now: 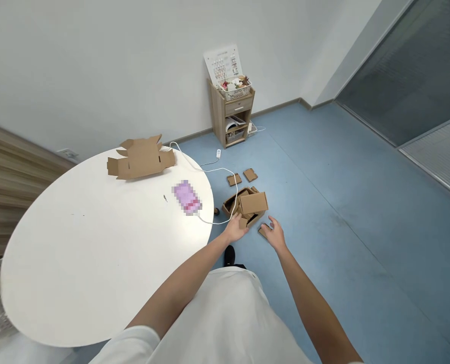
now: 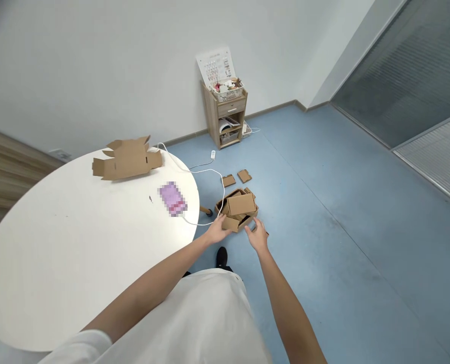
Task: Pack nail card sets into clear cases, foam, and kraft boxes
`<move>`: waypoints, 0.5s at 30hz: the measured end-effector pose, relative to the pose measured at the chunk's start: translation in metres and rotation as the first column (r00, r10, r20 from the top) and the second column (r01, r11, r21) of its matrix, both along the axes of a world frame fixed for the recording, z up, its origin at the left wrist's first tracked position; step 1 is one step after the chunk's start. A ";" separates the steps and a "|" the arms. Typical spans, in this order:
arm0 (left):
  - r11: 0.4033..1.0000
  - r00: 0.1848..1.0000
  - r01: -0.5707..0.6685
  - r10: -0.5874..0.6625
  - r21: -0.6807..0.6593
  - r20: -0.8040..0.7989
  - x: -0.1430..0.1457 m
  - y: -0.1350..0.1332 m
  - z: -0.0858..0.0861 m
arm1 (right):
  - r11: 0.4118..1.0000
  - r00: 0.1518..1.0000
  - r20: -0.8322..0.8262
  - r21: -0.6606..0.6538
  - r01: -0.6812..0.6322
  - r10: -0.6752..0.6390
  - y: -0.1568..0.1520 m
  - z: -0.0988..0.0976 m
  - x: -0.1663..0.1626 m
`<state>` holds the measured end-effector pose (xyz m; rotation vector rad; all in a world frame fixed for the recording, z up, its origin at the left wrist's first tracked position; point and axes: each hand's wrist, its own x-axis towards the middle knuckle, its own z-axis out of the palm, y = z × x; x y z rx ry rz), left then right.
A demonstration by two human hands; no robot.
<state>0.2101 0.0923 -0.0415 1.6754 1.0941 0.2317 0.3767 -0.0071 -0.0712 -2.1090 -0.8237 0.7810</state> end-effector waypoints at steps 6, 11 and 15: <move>0.937 1.000 -0.011 0.007 -0.350 -0.013 -0.069 -0.040 -0.005 | 0.995 0.978 -0.190 -0.034 -0.089 0.081 -0.029 -0.020 -0.035; 0.905 0.979 -0.202 0.196 -0.375 -0.055 -0.138 -0.056 0.005 | 0.992 0.958 -0.258 0.029 -0.124 0.127 -0.025 -0.006 -0.075; 0.898 0.948 -0.314 0.311 -0.309 -0.063 -0.196 -0.063 0.019 | 0.969 0.934 -0.287 0.188 -0.164 0.213 0.000 0.015 -0.122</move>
